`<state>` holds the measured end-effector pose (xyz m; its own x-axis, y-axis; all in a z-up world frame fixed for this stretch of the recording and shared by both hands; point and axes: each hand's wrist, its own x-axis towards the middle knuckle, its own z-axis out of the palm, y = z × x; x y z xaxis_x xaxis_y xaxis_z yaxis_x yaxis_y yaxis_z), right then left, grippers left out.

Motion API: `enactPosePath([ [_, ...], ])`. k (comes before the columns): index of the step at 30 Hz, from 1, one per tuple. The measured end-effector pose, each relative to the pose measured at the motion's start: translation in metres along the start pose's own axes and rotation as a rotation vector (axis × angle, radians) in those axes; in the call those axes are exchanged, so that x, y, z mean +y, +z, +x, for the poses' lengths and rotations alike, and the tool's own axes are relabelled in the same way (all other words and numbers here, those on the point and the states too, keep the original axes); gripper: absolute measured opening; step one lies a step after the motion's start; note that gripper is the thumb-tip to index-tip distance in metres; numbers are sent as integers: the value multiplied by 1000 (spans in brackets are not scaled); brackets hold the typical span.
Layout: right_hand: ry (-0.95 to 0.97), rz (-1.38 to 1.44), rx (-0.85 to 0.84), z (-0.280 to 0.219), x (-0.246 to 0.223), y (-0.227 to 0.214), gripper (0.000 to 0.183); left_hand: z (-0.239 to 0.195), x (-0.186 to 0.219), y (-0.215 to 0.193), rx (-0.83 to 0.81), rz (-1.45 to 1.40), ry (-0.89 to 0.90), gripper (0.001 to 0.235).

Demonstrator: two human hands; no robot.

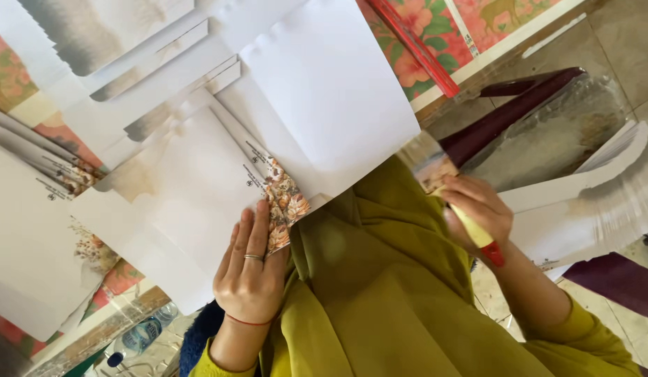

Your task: The person applies glue to the spine of a book using a brush, then closes the cover and presses it down. They repeat this process for multiple books, stacking the finished ones on the table.

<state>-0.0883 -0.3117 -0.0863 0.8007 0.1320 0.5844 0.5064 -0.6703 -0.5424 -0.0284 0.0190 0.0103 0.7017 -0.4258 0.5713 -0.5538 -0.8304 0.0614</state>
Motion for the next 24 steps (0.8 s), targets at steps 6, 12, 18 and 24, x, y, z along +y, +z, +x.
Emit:
enactPosePath([
  [6,207,157,-66,18,-6,-30,22,1,-3,1,6,-20,1,25],
  [12,627,711,334,62,8,-46,36,-43,-20,13,13,-352,-461,14],
  [18,979,1119,-267,183,-72,-9,51,-24,-11,7,150,-259,-275,5],
  [24,817,498,-692,229,-115,39,47,-4,-4,-9,10,-79,-47,20],
])
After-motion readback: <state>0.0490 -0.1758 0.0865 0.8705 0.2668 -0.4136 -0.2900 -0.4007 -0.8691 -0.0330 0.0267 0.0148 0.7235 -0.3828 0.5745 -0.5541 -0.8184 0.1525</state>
